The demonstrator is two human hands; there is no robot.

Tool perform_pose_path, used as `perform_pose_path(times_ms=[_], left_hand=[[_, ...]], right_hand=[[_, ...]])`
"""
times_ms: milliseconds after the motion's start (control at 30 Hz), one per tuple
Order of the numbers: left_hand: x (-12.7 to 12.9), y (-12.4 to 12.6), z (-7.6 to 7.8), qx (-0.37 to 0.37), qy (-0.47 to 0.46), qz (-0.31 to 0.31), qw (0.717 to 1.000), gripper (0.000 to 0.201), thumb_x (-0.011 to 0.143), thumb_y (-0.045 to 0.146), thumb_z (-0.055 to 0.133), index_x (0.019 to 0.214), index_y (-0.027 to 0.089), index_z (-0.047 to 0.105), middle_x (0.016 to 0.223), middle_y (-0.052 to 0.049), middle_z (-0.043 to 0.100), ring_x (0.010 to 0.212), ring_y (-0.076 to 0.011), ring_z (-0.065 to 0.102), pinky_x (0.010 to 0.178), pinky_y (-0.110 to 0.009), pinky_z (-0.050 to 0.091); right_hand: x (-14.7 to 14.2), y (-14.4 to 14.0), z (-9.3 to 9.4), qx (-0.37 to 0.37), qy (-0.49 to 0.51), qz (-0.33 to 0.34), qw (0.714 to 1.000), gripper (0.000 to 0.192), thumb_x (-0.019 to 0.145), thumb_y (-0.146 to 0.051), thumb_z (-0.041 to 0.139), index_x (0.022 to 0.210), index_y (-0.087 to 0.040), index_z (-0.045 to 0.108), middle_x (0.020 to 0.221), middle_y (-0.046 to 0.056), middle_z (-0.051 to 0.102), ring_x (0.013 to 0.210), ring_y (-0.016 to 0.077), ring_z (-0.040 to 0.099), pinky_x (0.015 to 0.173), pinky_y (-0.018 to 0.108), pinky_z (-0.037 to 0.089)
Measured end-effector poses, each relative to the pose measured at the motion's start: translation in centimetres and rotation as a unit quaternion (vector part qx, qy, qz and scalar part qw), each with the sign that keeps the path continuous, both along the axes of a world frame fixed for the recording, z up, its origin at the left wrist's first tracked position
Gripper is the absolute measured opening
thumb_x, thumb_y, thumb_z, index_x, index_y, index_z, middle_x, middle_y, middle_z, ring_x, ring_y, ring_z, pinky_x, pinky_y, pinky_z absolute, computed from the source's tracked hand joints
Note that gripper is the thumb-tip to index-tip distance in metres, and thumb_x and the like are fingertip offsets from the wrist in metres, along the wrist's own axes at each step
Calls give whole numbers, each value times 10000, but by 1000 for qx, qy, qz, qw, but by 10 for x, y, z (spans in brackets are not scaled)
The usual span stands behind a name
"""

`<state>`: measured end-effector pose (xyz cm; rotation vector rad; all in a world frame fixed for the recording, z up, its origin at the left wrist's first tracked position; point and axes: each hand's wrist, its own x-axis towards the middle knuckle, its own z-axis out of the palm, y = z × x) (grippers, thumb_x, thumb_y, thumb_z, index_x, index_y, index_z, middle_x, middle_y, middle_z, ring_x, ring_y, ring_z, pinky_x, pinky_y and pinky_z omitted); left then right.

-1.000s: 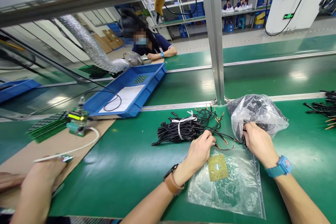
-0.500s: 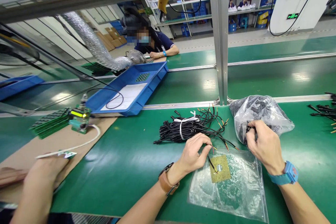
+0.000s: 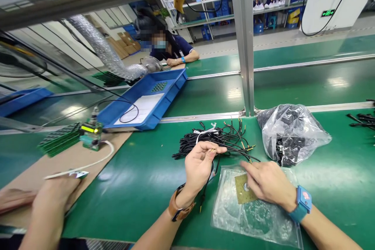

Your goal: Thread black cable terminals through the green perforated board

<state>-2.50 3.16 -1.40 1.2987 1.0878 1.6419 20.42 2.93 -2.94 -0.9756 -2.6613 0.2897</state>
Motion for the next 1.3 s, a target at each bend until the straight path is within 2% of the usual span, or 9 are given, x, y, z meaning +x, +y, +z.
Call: perform_pose_path(times_ms=[133,233,400,533,667,867,1000,1100,1300], left_hand=[[-3,-3,14,80,-58,0,995,251,890,364,734,847,157,598,769,-7,672,721,-157,733,733,-326,650],[-3,-6,17,123,-84,-8,989,227,889,340,740,854,165,599,779,2,664,691,-123,692,727,-353,667],[0,-5,12,80,-113,-16,990,284,876,385,750,857,167,569,804,10,651,704,-126,702,739,-363,672],[8,1,4,24,-143,-31,989,336,877,446,736,882,171,542,815,12,631,732,-138,717,742,-347,666],[15,5,-3,2,-139,-35,990,374,872,488,727,889,171,529,816,4,623,752,-147,714,772,-361,657],[13,6,-4,16,-129,-30,991,354,890,499,700,901,182,542,817,4,626,735,-148,698,769,-362,628],[8,3,1,115,2,-33,993,261,945,430,646,854,192,591,742,-20,654,882,-191,659,869,-379,553],[6,-3,4,147,165,-101,970,238,980,337,588,799,188,625,719,-45,674,812,-184,609,778,-334,509],[14,-12,-3,136,466,-240,841,140,982,216,540,909,183,654,848,-51,707,820,-184,613,752,-336,458]], right_hand=[[-1,5,-6,33,-12,-57,998,481,991,-203,339,1435,-33,410,820,86,741,646,199,681,580,300,417],[-2,8,-6,46,-2,-82,996,460,982,-216,350,1395,-34,440,720,66,722,554,188,644,525,288,376],[-2,9,0,25,44,-108,993,382,987,-235,370,1302,-78,519,658,31,690,526,175,622,523,283,363],[-11,2,6,-5,97,-12,995,317,984,-201,381,1231,-156,575,821,35,732,643,155,659,610,283,410],[-30,-7,0,17,-28,69,997,555,895,-132,447,1450,-124,454,789,27,715,621,176,647,558,307,358],[-33,1,1,86,-137,-60,985,473,882,-161,538,1352,-130,572,789,71,710,652,205,672,517,299,319],[-20,12,5,89,-156,-156,971,546,909,-184,508,1449,-115,469,772,62,715,634,194,675,512,284,344],[-11,17,1,67,-154,-163,972,535,926,-180,461,1452,-83,454,791,62,732,625,190,689,516,283,353],[6,20,0,59,-72,-146,985,552,916,-159,409,1453,-35,434,774,68,741,646,194,699,553,280,397]])
